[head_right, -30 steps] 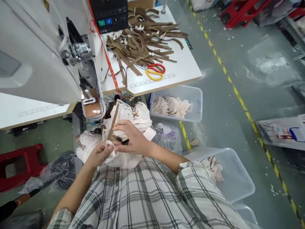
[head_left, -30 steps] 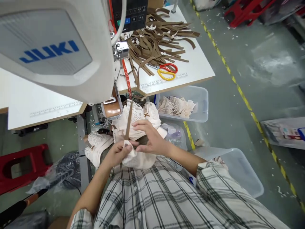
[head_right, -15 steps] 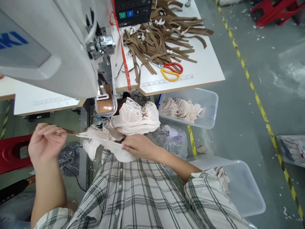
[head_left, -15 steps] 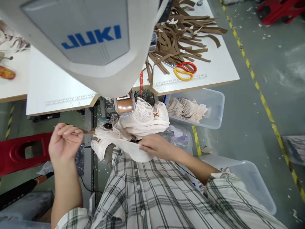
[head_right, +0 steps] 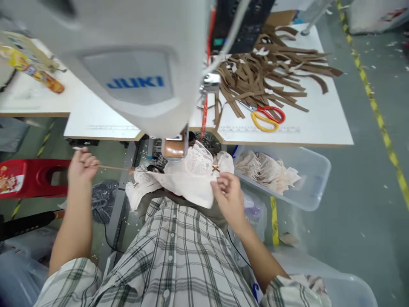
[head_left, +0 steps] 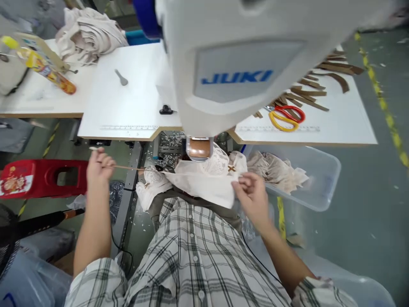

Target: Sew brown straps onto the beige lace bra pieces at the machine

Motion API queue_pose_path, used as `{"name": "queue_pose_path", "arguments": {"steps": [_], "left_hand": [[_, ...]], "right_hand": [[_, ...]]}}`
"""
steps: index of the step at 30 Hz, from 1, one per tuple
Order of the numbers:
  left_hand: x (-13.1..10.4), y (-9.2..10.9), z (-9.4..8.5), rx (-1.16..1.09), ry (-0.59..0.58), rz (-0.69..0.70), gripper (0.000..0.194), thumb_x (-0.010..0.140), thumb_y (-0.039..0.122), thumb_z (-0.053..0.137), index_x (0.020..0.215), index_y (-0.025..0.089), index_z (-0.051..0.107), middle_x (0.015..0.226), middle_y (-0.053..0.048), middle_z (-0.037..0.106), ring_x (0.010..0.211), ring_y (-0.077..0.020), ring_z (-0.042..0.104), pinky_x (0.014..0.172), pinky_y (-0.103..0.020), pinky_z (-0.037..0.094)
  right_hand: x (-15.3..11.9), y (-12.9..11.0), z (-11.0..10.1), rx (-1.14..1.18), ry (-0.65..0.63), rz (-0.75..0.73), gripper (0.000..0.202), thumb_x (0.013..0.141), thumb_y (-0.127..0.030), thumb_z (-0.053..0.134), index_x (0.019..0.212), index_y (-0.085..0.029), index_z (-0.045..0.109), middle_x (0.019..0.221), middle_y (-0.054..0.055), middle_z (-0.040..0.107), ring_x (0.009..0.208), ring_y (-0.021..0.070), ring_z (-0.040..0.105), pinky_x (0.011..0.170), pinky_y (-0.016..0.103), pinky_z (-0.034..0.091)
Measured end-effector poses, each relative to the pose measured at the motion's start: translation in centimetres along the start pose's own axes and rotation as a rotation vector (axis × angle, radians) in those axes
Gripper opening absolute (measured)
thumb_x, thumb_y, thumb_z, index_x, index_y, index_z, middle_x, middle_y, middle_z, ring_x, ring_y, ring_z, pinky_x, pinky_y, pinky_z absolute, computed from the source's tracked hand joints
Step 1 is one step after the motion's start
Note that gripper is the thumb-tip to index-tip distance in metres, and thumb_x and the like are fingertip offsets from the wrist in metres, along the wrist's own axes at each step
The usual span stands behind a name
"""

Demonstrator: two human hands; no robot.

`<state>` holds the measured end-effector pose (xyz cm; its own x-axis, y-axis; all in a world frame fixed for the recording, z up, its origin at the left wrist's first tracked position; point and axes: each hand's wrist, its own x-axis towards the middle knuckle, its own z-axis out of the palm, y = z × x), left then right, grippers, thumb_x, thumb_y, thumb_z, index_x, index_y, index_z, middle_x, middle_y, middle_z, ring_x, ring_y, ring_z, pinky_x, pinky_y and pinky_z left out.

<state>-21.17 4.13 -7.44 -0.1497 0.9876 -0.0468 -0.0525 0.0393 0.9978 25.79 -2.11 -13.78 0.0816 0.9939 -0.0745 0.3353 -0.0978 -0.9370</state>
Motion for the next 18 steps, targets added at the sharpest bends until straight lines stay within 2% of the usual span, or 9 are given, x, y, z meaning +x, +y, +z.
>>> {"name": "queue_pose_path", "arguments": {"steps": [1, 2, 3, 6, 8, 10, 14, 17, 18], "left_hand": [[-0.4, -0.3, 1.4, -0.007, 0.02, -0.041, 0.048, 0.088, 0.06, 0.057, 0.067, 0.021, 0.039, 0.048, 0.012, 0.006, 0.043, -0.006, 0.001, 0.042, -0.025, 0.01], [-0.9, -0.7, 3.1, -0.013, 0.036, -0.082, 0.045, 0.088, 0.06, 0.056, 0.07, 0.021, 0.043, 0.047, 0.013, 0.01, 0.041, -0.0059, 0.004, 0.041, -0.024, 0.011], [-1.5, -1.1, 4.9, -0.019, 0.036, -0.128, 0.041, 0.088, 0.058, 0.056, 0.073, 0.021, 0.047, 0.047, 0.013, 0.013, 0.04, -0.006, 0.008, 0.04, -0.024, 0.013], [-3.5, -2.2, 10.7, -0.034, -0.024, -0.25, 0.036, 0.088, 0.054, 0.056, 0.079, 0.019, 0.055, 0.047, 0.012, 0.021, 0.039, -0.0064, 0.017, 0.041, -0.023, 0.02], [-5.1, -2.2, 14.1, -0.045, -0.09, -0.308, 0.033, 0.088, 0.049, 0.058, 0.078, 0.018, 0.059, 0.048, 0.011, 0.027, 0.041, -0.0061, 0.021, 0.043, -0.023, 0.022], [-6.5, -1.6, 16.6, 0.001, -0.159, -0.328, 0.026, 0.085, 0.041, 0.063, 0.076, 0.016, 0.062, 0.051, 0.008, 0.037, 0.044, -0.0059, 0.027, 0.046, -0.022, 0.024], [-7.5, 0.3, 19.4, 0.38, -0.349, -0.215, 0.025, 0.087, 0.03, 0.059, 0.067, 0.016, 0.06, 0.058, 0.004, 0.048, 0.055, -0.0083, 0.038, 0.052, -0.022, 0.028], [-7.1, 1.0, 19.9, 0.589, -0.482, -0.164, 0.029, 0.091, 0.033, 0.053, 0.068, 0.017, 0.061, 0.056, 0.004, 0.048, 0.054, -0.0103, 0.04, 0.053, -0.024, 0.028], [-6.9, 1.0, 19.9, 0.643, -0.493, -0.137, 0.027, 0.09, 0.035, 0.054, 0.071, 0.018, 0.062, 0.058, 0.003, 0.051, 0.055, -0.0113, 0.042, 0.054, -0.024, 0.03]], "right_hand": [[-0.1, 0.1, 0.6, -0.01, 0.072, -0.025, 0.033, 0.088, -0.042, 0.064, 0.112, -0.021, 0.056, 0.089, 0.003, 0.065, 0.071, 0.0153, 0.062, 0.061, 0.027, 0.05], [-0.1, 0.0, 1.3, -0.035, 0.072, -0.059, 0.028, 0.088, -0.041, 0.065, 0.107, -0.021, 0.058, 0.087, 0.003, 0.065, 0.068, 0.0151, 0.061, 0.061, 0.028, 0.049], [0.0, -0.3, 2.0, -0.063, 0.009, -0.095, 0.023, 0.088, -0.04, 0.064, 0.1, -0.021, 0.061, 0.084, 0.003, 0.066, 0.066, 0.015, 0.06, 0.061, 0.028, 0.049], [0.7, -2.6, 3.7, -0.059, -0.317, -0.138, 0.019, 0.091, -0.038, 0.057, 0.091, -0.02, 0.066, 0.084, 0.005, 0.069, 0.071, 0.0168, 0.062, 0.065, 0.029, 0.049], [1.3, -4.5, 4.6, -0.026, -0.442, -0.109, 0.022, 0.092, -0.038, 0.056, 0.097, -0.02, 0.068, 0.089, 0.005, 0.07, 0.073, 0.0166, 0.062, 0.065, 0.028, 0.047], [2.0, -6.2, 5.2, 0.0, -0.515, -0.073, 0.027, 0.091, -0.042, 0.058, 0.104, -0.02, 0.068, 0.091, 0.005, 0.069, 0.068, 0.0139, 0.058, 0.063, 0.027, 0.045], [3.5, -8.1, 5.1, 0.053, -0.623, -0.052, 0.033, 0.087, -0.047, 0.065, 0.105, -0.02, 0.069, 0.083, 0.001, 0.065, 0.059, 0.0099, 0.047, 0.057, 0.024, 0.037], [4.4, -8.4, 4.3, 0.012, -0.707, -0.073, 0.023, 0.088, -0.042, 0.064, 0.092, -0.02, 0.071, 0.07, -0.002, 0.061, 0.057, 0.0101, 0.045, 0.055, 0.024, 0.033], [4.7, -8.2, 4.1, -0.021, -0.716, -0.089, 0.02, 0.088, -0.038, 0.063, 0.087, -0.02, 0.07, 0.067, -0.002, 0.06, 0.058, 0.0106, 0.045, 0.055, 0.024, 0.032]]}}
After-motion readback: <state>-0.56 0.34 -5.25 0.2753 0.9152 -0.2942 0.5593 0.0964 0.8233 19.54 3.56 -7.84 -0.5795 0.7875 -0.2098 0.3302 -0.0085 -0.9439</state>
